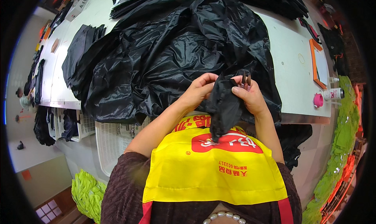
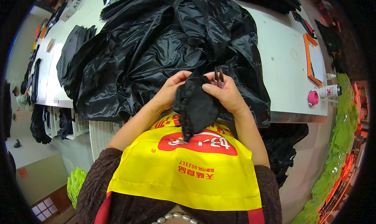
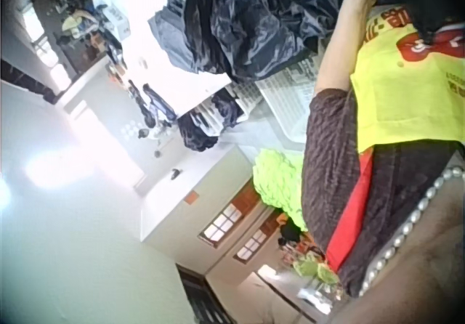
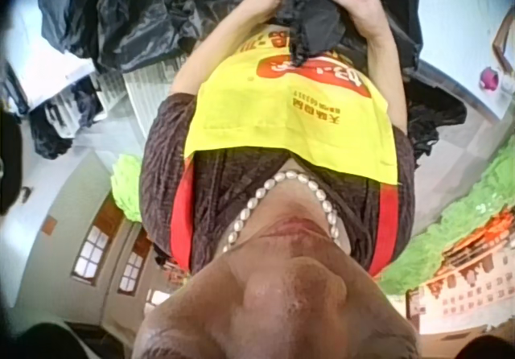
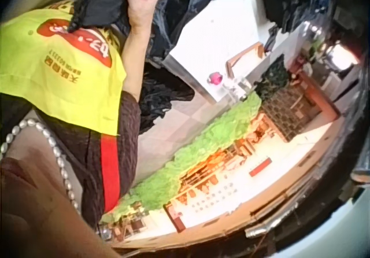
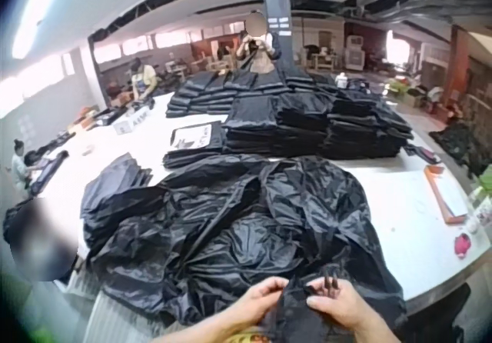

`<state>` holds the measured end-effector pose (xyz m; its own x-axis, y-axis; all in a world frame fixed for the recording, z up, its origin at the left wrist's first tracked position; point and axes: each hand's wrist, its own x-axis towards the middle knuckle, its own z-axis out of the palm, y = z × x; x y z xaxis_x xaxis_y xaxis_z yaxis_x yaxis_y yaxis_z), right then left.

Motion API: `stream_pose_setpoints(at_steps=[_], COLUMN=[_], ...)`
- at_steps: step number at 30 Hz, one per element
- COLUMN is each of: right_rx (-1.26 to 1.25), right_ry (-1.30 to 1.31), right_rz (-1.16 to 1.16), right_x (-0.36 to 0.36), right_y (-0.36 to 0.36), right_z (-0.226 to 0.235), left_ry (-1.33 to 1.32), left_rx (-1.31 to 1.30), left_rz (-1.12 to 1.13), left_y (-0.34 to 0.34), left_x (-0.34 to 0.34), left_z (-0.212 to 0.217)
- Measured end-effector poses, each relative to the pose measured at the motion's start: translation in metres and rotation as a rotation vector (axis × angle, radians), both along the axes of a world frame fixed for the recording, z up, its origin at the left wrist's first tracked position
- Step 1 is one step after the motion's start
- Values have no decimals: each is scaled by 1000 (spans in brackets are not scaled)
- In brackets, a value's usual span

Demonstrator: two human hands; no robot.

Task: The person folds a black garment and places it into a black plastic shipping bag. They seal the bag and set it aside. The person then picks up another black garment, places it into a new bag, and seals it.

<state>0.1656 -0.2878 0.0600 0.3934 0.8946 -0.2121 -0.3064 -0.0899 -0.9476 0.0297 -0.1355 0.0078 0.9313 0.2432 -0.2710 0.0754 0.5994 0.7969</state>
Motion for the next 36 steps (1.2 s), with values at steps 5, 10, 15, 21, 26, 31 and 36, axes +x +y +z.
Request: stream_pose_setpoints(at_steps=[5, 10, 15, 21, 26, 31, 36], right_rx=[21, 51, -5, -94, -194, -333, -160], right_ry=[-351, 70, 442, 516, 492, 61, -300], right_rz=[116, -350, -482, -556, -597, -577, -359], right_x=[1, 28, 51, 49, 55, 39, 46], right_y=[2, -15, -53, -62, -47, -17, -8], right_z=[4, -7, -57, -79, -85, -102, -39], left_ry=[-76, -52, 26, -34, -87, -209, -122], left_rx=[85, 164, 137, -63, -2, -238, -154], left_rz=[-44, -317, -319, -312, -113, -153, -201], left_y=[4, 40, 7, -39, -36, 12, 29], left_x=[2, -10, 3, 10, 13, 18, 11], left_z=[29, 0, 18, 20, 38, 58, 62])
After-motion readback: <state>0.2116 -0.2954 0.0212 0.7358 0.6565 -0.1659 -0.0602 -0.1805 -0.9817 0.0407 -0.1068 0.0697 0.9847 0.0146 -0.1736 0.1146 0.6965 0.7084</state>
